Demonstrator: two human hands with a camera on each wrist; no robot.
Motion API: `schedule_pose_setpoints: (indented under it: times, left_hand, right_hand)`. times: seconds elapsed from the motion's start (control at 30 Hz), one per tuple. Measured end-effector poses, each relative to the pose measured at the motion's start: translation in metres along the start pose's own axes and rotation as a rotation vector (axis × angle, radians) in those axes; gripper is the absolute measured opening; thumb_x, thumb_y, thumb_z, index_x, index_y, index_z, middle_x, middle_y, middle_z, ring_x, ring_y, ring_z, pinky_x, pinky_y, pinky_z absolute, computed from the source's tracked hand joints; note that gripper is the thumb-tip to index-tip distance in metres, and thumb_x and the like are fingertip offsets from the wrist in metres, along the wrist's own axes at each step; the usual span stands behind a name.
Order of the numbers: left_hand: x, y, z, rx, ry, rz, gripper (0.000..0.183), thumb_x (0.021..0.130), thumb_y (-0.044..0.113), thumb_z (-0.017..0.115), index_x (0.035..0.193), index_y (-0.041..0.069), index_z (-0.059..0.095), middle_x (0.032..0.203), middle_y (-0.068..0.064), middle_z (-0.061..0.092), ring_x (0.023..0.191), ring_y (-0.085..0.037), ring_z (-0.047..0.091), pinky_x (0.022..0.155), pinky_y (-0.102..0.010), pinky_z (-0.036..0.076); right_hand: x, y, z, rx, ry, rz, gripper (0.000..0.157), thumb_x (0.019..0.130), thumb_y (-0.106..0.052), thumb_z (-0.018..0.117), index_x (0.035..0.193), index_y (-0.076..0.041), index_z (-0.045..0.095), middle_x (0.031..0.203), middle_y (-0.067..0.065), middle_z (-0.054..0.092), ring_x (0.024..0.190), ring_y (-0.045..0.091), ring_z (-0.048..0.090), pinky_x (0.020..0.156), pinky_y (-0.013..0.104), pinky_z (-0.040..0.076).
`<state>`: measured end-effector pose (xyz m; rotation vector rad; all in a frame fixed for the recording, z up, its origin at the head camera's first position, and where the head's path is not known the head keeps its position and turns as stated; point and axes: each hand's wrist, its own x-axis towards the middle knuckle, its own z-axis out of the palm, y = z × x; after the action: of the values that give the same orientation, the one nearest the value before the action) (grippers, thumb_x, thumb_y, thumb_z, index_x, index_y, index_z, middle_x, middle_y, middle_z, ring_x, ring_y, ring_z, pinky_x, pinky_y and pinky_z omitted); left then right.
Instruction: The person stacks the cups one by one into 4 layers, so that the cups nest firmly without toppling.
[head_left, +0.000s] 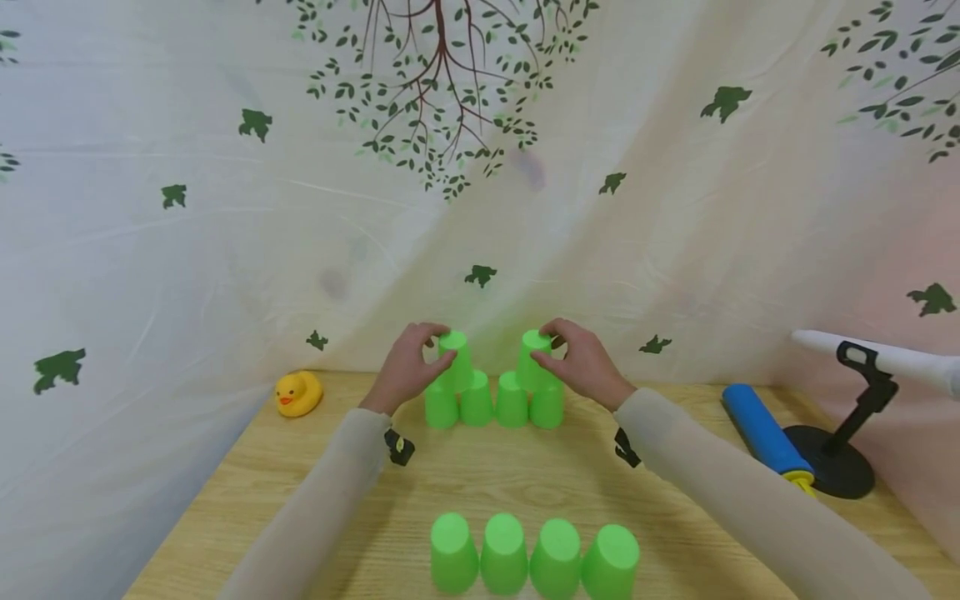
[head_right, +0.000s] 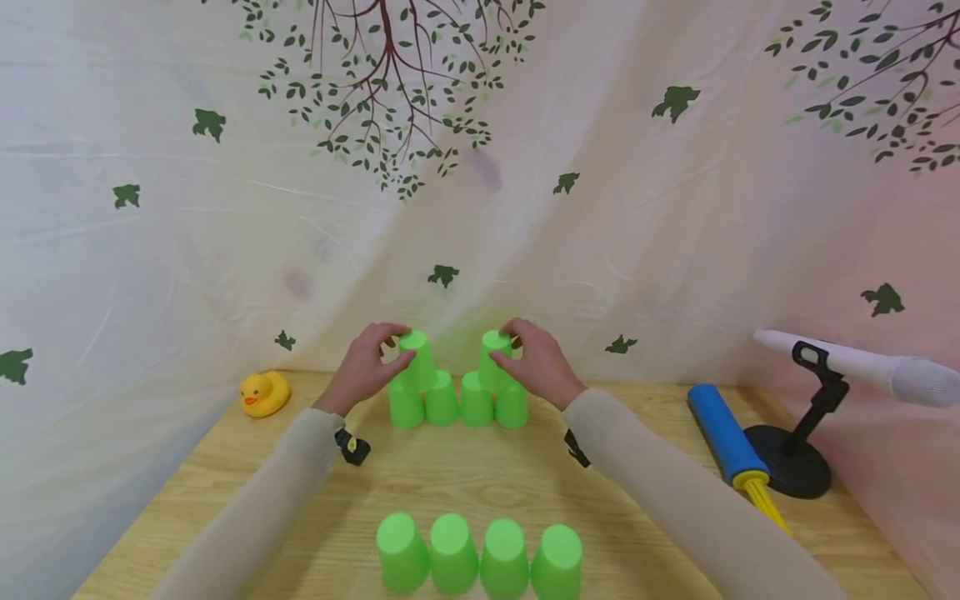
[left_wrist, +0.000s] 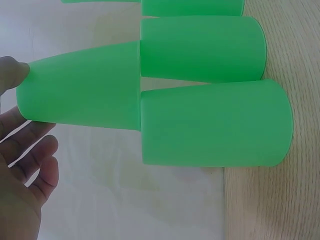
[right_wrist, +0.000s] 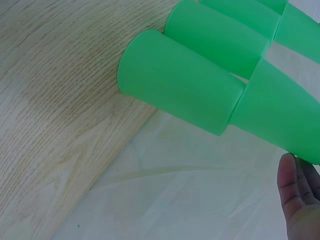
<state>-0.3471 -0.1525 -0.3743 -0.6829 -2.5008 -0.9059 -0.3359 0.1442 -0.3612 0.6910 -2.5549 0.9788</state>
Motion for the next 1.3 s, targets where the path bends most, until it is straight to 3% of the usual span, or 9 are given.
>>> schedule_pose_setpoints:
  times: [0.47, 0.8, 1.03, 1.3]
  left_hand:
    - [0.000, -0.002, -0.002, -0.010, 0.002, 0.009, 0.040, 0.091, 0.026, 0.064, 0.123, 0.004, 0.055, 0.113, -0.009, 0.056, 0.094, -0.026, 0.051, 0.079, -0.038, 0.045]
    - [-0.004, -0.003, -0.008, -0.023, -0.009, -0.019, 0.047, 0.090, 0.033, 0.064, 0.127, 0.006, 0.051, 0.116, -0.009, 0.055, 0.097, -0.029, 0.051, 0.080, -0.040, 0.044]
    - [-0.017, -0.008, -0.016, -0.004, 0.002, 0.015, 0.049, 0.090, 0.032, 0.065, 0.126, 0.003, 0.051, 0.115, -0.008, 0.055, 0.095, -0.025, 0.051, 0.079, -0.040, 0.045]
    - [-0.045, -0.007, -0.030, 0.031, -0.011, 0.068, 0.043, 0.089, 0.026, 0.067, 0.123, 0.005, 0.052, 0.114, -0.008, 0.055, 0.095, -0.022, 0.050, 0.077, -0.039, 0.046]
  right_hand:
    - [0.000, -0.001, 0.001, 0.004, -0.010, -0.002, 0.036, 0.089, -0.023, 0.067, 0.117, -0.004, 0.054, 0.114, 0.010, 0.057, 0.098, 0.027, 0.057, 0.079, 0.040, 0.049]
    - [-0.004, 0.000, -0.003, -0.006, -0.017, 0.023, 0.056, 0.088, -0.029, 0.068, 0.132, -0.004, 0.044, 0.118, 0.013, 0.056, 0.102, 0.027, 0.058, 0.082, 0.043, 0.049]
    - [-0.017, 0.003, -0.008, -0.011, 0.000, 0.010, 0.059, 0.088, -0.031, 0.068, 0.134, -0.006, 0.041, 0.123, 0.015, 0.054, 0.106, 0.027, 0.056, 0.079, 0.041, 0.050]
    - [-0.036, 0.004, -0.018, -0.018, 0.015, 0.016, 0.061, 0.088, -0.034, 0.068, 0.135, -0.009, 0.040, 0.122, 0.009, 0.053, 0.108, 0.027, 0.054, 0.077, 0.040, 0.049]
